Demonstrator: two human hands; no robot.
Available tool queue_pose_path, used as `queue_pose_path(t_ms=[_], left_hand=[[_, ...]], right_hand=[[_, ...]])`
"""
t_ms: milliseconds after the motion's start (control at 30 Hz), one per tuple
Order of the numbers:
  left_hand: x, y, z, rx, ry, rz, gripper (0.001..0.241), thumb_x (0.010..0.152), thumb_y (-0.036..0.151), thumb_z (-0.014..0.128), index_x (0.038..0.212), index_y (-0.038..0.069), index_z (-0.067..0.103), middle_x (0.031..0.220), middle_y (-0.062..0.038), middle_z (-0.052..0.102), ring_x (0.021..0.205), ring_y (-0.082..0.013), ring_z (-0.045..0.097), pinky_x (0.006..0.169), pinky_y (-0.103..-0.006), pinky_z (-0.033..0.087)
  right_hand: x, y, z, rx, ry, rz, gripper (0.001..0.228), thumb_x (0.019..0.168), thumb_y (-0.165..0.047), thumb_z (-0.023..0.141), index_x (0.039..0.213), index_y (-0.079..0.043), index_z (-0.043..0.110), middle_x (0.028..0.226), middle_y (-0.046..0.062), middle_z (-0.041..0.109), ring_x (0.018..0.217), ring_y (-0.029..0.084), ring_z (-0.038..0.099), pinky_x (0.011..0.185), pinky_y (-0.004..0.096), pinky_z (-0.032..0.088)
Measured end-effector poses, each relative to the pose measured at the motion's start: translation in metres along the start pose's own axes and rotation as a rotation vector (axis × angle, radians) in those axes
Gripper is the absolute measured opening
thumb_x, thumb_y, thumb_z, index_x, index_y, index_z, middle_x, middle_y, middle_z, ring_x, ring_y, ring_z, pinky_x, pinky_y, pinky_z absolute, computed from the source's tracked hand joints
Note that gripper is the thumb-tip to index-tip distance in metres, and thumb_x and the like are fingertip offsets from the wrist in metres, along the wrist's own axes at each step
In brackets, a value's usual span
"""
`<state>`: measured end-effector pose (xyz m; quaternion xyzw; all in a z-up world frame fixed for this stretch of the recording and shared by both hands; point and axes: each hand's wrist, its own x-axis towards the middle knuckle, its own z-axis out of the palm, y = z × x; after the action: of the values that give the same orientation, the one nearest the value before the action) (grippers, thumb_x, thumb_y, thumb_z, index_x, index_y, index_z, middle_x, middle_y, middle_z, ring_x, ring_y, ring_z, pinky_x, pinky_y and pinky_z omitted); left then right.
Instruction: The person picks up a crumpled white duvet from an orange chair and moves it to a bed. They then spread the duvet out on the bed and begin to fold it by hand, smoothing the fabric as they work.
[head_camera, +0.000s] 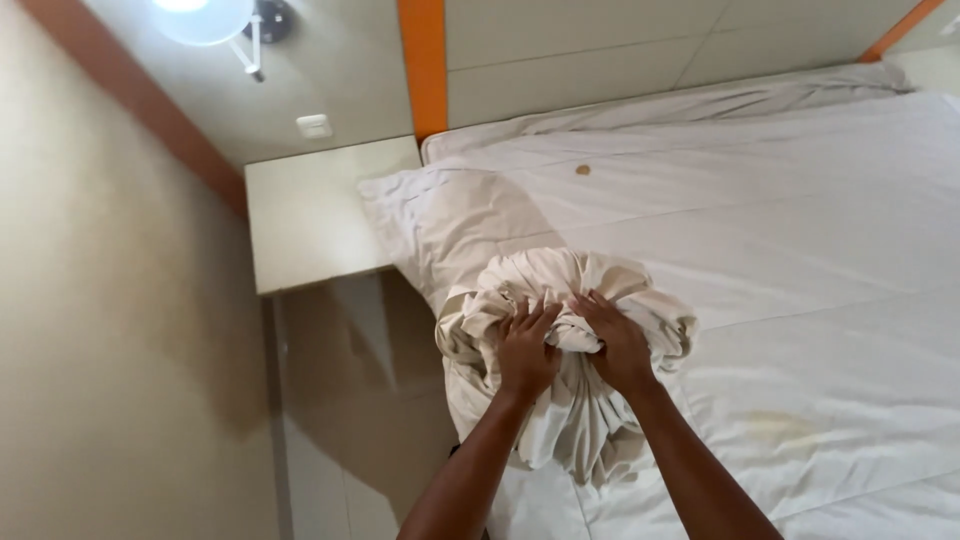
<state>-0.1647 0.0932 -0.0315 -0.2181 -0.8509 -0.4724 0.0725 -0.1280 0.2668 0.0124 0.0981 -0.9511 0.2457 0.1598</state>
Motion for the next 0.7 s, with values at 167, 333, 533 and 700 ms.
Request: queue_pose_path(t_ms=[167,333,533,700], left_hand=[[0.061,-0.055,0.040,0.114,-0.012,0.024,0.061,0.082,0.009,0.066,0.142,0.018,0.061,0.155,-0.011,0.056,0.152,-0.0389,0.039,0.120,-0.0544,0.027],[0.103,-0.093,0.028,0.128,-0.292,-0.072,0.077,0.089,0.037,0.076,0.153,0.012,0.042,0.162,-0.020,0.031,0.152,-0.0445,0.021,0.119,-0.0567,0.021],[0.094,-0.147,0.038,0.138,-0.413,-0.175,0.081,0.088,0.036,0.078,0.156,0.017,0.039,0.167,-0.016,0.027,0.155,-0.0438,0.020,0.121,-0.0541,0.022],[0.082,-0.158,0.045,0.094,-0.476,-0.249,0.080,0.084,0.032,0.080,0.152,0.012,0.042,0.163,-0.020,0.032,0.149,-0.0456,0.029,0.116,-0.0546,0.031]], right_hand=[[0.053,0.049,0.034,-0.087,-0.033,0.062,0.068,0.074,-0.003,0.071,0.141,-0.015,0.062,0.151,0.008,0.057,0.146,0.029,0.047,0.121,0.048,0.034],[0.070,0.088,0.084,-0.217,-0.204,0.279,0.065,0.084,-0.009,0.072,0.146,-0.018,0.057,0.163,0.006,0.042,0.152,0.030,0.033,0.125,0.048,0.025],[0.071,0.106,0.119,-0.178,-0.258,0.345,0.075,0.091,-0.033,0.072,0.157,-0.017,0.040,0.167,0.004,0.034,0.157,0.030,0.026,0.125,0.047,0.024],[0.078,0.100,0.128,-0.122,-0.364,0.449,0.105,0.077,-0.050,0.082,0.160,-0.016,0.027,0.166,0.012,0.023,0.154,0.036,0.017,0.121,0.053,0.017]])
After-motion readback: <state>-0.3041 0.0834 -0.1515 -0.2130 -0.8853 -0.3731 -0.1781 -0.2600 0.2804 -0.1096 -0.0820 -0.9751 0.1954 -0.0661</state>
